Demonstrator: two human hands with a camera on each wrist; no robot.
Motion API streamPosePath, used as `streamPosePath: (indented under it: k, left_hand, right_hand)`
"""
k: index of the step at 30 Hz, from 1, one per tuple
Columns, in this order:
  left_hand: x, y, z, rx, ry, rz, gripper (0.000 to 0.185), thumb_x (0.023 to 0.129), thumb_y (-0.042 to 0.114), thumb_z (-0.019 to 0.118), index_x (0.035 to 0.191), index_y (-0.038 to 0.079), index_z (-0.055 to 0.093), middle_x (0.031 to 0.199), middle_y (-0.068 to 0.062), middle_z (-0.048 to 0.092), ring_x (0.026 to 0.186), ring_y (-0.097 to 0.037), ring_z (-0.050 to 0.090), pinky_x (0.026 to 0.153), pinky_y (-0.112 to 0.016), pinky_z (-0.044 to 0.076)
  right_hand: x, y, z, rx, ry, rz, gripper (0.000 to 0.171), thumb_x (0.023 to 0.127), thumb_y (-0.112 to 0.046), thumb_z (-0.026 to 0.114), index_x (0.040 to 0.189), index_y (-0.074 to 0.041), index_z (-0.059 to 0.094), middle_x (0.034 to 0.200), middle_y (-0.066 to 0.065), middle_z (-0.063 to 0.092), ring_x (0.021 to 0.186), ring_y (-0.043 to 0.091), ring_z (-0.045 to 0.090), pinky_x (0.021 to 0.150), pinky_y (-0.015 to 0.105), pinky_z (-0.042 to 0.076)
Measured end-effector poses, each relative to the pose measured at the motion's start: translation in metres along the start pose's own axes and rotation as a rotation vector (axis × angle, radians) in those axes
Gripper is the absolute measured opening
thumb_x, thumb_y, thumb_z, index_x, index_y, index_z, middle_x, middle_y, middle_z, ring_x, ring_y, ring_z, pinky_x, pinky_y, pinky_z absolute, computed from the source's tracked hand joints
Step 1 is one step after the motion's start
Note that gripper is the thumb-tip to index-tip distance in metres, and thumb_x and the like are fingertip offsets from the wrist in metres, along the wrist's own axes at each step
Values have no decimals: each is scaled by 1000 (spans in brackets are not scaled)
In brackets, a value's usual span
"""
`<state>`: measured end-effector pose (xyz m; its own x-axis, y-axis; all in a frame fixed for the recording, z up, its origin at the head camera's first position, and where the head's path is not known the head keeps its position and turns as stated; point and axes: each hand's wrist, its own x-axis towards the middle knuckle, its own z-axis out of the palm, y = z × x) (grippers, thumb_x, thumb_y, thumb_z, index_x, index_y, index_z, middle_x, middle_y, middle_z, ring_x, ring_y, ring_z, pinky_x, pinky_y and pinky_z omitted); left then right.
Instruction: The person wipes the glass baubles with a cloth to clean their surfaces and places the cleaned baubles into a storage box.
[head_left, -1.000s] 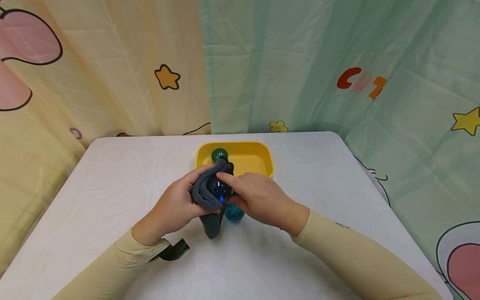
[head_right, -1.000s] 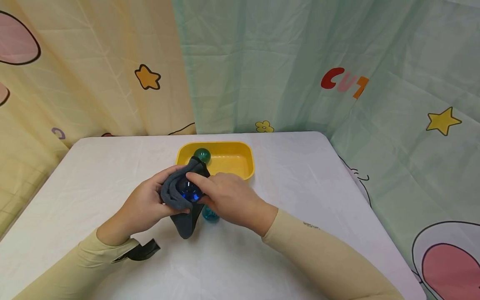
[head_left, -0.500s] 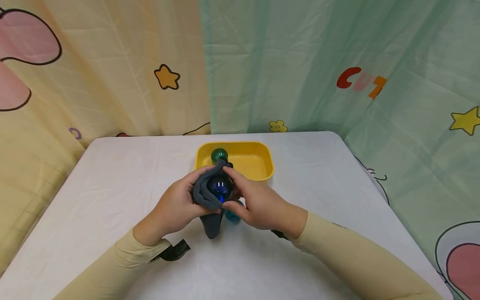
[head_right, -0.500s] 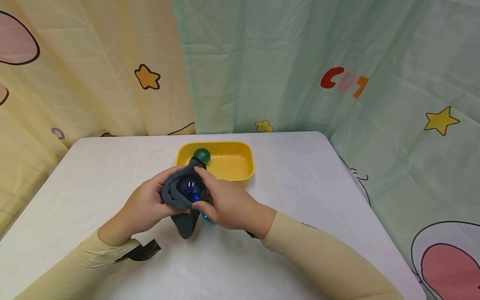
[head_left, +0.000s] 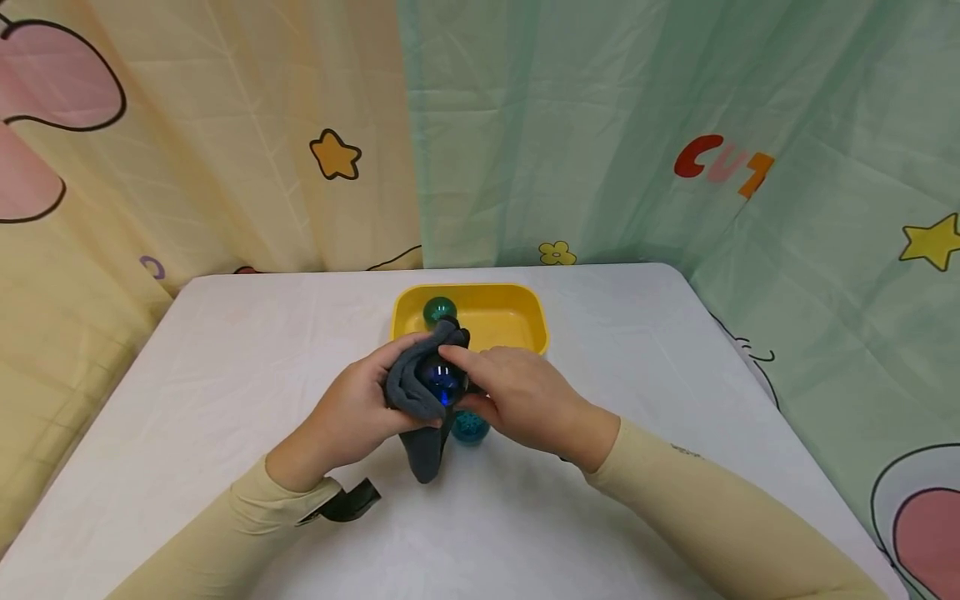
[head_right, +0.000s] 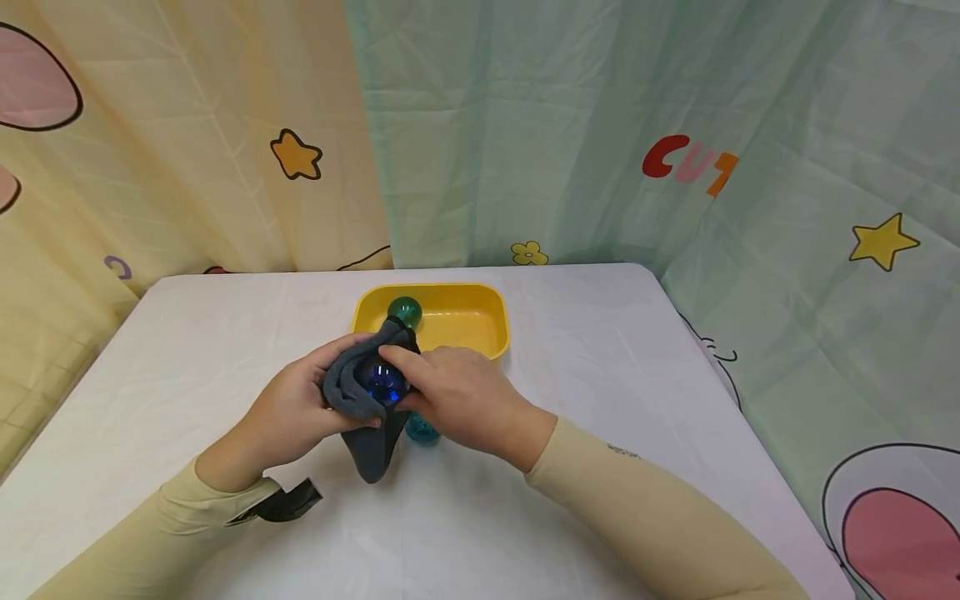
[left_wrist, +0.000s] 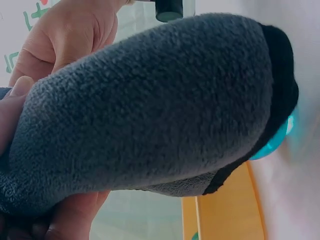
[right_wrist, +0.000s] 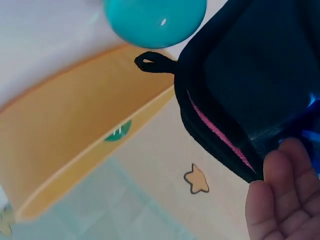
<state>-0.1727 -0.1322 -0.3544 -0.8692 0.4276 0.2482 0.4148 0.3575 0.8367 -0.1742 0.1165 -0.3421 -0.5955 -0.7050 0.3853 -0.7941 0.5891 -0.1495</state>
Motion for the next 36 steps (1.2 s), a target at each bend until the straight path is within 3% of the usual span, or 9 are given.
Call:
streamPosePath:
  k: [6,9,13,17,23,26,30,36]
  left_hand:
    - [0,1,2,45,5,24,85,77,16,96,152,17,54,141,-7,69,128,-26,67,104,-45,56]
    - [-1,0,3,54,6,28,85,77,16,96,151,17,55,140,-7,69,128,-26,67,104,-45,56]
    - [-1,-1,2,56,17,21,85,77,17,96,151,17,54,140,-6,70,127,-25,68,104,-45,56]
    - [-1,-1,-1,38,23,-6,85,78,17,95,152,16,54,141,-8,69,123,-25,70,102,-47,58]
    - [-1,0,-2,2,8,-26,83,80,18,94,152,15,53,145,-11,66,127,-29,69,105,-55,56]
    - [-1,1,-1,0,8,-12,83,79,16,94,151,17,54,145,-9,66,128,-29,67,106,-56,55]
    - [-1,1,0,9,9,14,84,77,14,95,151,19,55,144,-5,67,130,-25,66,107,-52,55]
    - [-1,2,2,45,14,38,85,77,15,96,152,18,54,141,-6,69,129,-25,67,106,-43,55]
  right_hand:
    - [1,-7,-1,303,-119,227,60,99,-34,74,145,-2,50,100,1,78,85,10,71,74,20,57]
    - [1,-8,2,379,-137,284,55,101,-33,71,144,-4,51,104,2,79,90,11,74,79,24,60]
    - [2,-9,2,375,-152,273,66,101,-32,72,154,-4,43,119,3,76,99,14,73,86,29,62]
    - [2,-8,-1,261,-170,192,79,100,-27,75,163,-9,31,128,6,73,104,17,73,93,32,61]
    - [2,-3,0,5,-49,27,68,97,-21,78,156,-11,45,105,4,77,90,18,71,85,32,62]
    - [1,-1,1,-35,-9,-10,64,96,-22,79,151,-9,49,97,3,75,82,17,68,78,30,61]
    - [1,-2,0,28,-50,60,64,96,-29,79,149,-6,51,97,2,75,82,15,68,78,29,60]
    - [1,-7,1,339,-144,283,54,100,-34,72,141,-4,54,95,-2,75,79,8,65,73,22,56]
